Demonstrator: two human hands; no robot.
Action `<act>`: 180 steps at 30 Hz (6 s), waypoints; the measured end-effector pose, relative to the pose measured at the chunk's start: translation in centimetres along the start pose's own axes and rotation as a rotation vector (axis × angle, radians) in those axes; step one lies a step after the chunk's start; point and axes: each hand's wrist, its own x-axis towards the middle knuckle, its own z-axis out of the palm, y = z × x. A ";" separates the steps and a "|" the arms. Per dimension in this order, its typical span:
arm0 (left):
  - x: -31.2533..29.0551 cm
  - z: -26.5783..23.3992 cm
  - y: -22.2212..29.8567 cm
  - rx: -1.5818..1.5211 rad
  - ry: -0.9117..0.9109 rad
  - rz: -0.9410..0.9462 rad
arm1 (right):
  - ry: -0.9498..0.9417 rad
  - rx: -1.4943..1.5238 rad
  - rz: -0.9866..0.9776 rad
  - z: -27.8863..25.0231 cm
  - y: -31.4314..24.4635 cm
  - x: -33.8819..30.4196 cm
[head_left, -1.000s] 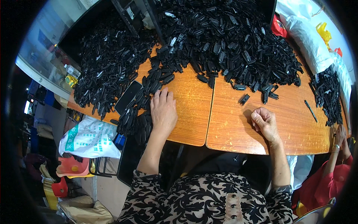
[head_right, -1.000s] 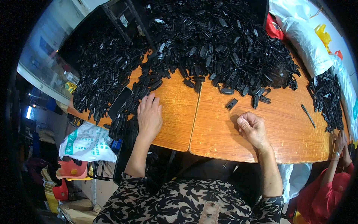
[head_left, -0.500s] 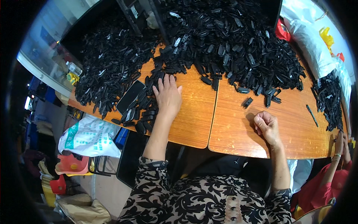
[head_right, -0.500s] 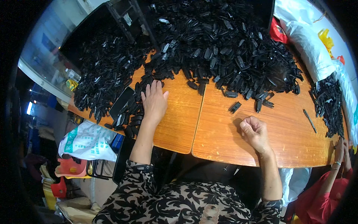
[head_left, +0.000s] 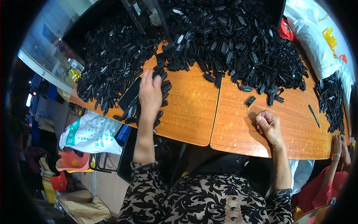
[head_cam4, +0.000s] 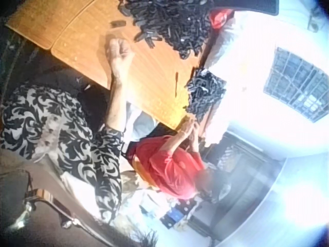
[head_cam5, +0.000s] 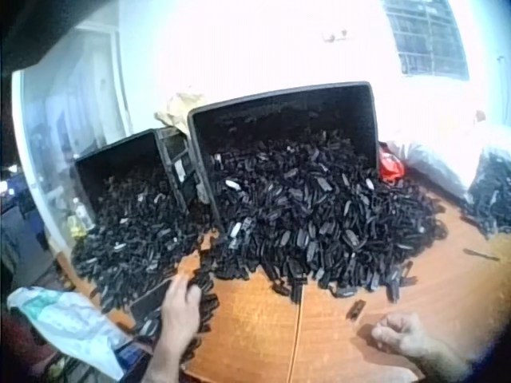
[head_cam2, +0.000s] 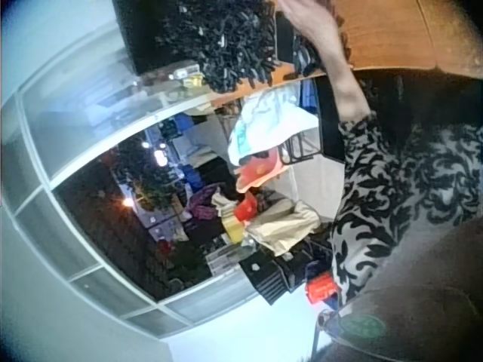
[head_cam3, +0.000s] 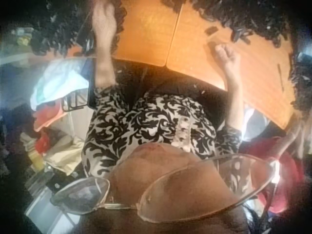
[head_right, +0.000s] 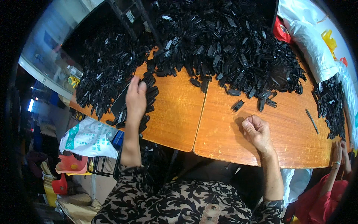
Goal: The person assembles small plastic components by hand, picking pieces from the table, fitting them together, and placing the assembled parts on the table.
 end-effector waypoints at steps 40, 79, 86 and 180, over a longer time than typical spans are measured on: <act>-3.5 1.4 -0.1 0.434 -0.299 0.032 | 0.010 0.020 -0.050 0.1 0.4 0.2; -12.6 -9.8 -12.1 0.223 0.136 0.043 | 0.084 -0.125 -0.111 -0.6 1.8 0.9; -13.4 -12.0 -12.0 0.233 0.205 0.122 | 0.097 -0.112 -0.146 -0.6 2.0 0.8; -4.4 12.2 15.4 -0.664 -0.601 0.461 | 0.607 -1.004 -0.560 -6.4 1.8 1.0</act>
